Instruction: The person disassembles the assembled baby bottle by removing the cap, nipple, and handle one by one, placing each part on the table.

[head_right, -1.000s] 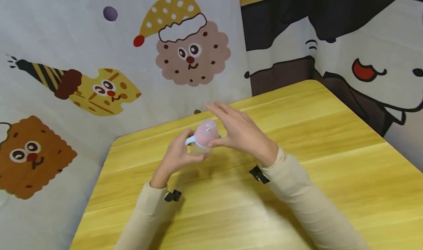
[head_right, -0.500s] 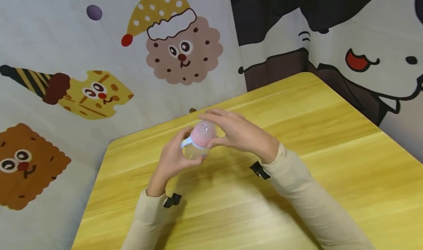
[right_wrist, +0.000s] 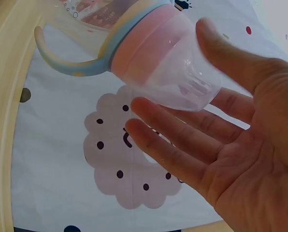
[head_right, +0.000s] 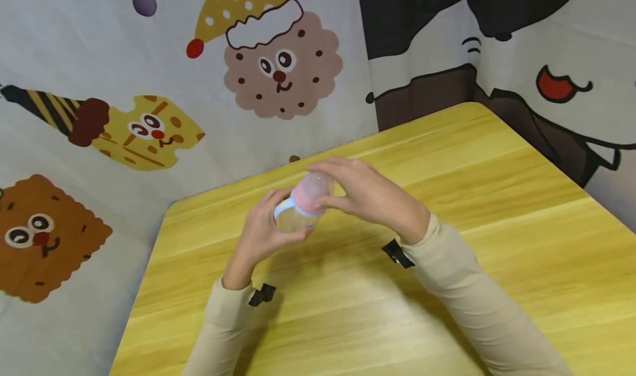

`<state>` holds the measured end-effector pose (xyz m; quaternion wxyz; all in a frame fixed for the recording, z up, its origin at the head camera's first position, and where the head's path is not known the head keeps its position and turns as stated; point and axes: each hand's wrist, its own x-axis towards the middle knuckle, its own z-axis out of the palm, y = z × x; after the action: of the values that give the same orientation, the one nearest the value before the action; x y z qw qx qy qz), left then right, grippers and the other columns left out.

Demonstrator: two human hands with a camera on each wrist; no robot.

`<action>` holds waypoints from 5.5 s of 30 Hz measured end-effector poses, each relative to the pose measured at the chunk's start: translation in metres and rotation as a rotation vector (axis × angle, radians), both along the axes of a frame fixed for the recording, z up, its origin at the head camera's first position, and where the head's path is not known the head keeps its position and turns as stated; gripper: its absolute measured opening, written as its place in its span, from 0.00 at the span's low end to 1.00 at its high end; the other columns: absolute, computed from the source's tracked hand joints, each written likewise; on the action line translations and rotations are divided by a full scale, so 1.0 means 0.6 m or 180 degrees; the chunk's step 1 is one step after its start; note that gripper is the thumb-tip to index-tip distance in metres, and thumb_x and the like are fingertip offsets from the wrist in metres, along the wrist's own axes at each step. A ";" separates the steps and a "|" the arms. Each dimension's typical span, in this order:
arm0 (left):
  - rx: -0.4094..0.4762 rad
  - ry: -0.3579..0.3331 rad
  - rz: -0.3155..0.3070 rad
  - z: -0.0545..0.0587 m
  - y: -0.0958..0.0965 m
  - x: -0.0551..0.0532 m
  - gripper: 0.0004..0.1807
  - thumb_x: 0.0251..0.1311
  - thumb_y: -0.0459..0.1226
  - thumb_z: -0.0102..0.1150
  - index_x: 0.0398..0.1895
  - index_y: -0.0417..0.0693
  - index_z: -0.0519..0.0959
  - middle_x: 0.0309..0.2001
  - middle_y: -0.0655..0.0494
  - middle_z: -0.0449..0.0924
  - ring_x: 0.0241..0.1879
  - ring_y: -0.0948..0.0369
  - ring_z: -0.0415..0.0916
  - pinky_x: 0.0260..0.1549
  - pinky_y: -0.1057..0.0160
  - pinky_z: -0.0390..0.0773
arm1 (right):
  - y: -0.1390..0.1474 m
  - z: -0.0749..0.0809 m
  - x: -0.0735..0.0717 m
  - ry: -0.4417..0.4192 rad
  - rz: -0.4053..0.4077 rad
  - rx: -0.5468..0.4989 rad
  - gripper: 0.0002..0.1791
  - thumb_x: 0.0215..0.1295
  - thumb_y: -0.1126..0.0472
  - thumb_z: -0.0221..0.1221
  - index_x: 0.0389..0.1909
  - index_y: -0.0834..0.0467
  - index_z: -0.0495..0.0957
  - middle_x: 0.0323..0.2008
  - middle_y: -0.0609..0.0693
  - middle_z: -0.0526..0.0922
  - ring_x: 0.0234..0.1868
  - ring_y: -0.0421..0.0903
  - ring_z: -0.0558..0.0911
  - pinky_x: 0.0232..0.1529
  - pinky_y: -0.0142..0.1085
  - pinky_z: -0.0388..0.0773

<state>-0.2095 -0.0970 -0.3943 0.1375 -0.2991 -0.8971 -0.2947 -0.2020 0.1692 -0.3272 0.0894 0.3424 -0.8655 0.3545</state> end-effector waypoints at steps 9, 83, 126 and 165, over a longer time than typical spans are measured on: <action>0.0249 -0.0089 -0.0236 0.005 -0.005 -0.001 0.39 0.46 0.47 0.85 0.63 0.45 0.81 0.53 0.51 0.82 0.43 0.55 0.79 0.36 0.60 0.81 | -0.008 0.002 0.004 -0.0031 -0.0112 -0.0101 0.34 0.61 0.61 0.77 0.66 0.65 0.79 0.61 0.58 0.85 0.56 0.55 0.85 0.58 0.52 0.83; 0.0410 -0.0038 -0.0151 0.016 -0.007 0.007 0.41 0.46 0.47 0.86 0.64 0.44 0.80 0.50 0.53 0.82 0.40 0.58 0.76 0.35 0.60 0.79 | 0.078 -0.013 -0.048 -0.0389 -0.1563 -0.0364 0.28 0.73 0.64 0.67 0.71 0.65 0.74 0.63 0.69 0.77 0.55 0.68 0.77 0.56 0.62 0.75; 0.0534 -0.0111 -0.0296 0.038 -0.017 0.006 0.42 0.47 0.45 0.86 0.66 0.42 0.79 0.52 0.52 0.83 0.47 0.54 0.79 0.42 0.56 0.83 | 0.122 -0.177 -0.143 -0.1066 -0.1493 0.0430 0.32 0.61 0.75 0.59 0.70 0.70 0.72 0.71 0.74 0.69 0.67 0.76 0.70 0.70 0.67 0.65; 0.0469 0.0031 -0.0312 0.036 -0.016 0.006 0.41 0.46 0.45 0.87 0.64 0.42 0.80 0.52 0.51 0.83 0.46 0.57 0.78 0.40 0.58 0.80 | 0.051 -0.003 -0.041 -0.1059 -0.1379 -0.0472 0.48 0.77 0.23 0.24 0.88 0.46 0.38 0.43 0.59 0.88 0.38 0.55 0.87 0.47 0.56 0.77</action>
<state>-0.2058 -0.1065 -0.3725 0.1489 -0.3332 -0.8566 -0.3648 -0.2267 0.1999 -0.3289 0.0445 0.0791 -0.8930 0.4408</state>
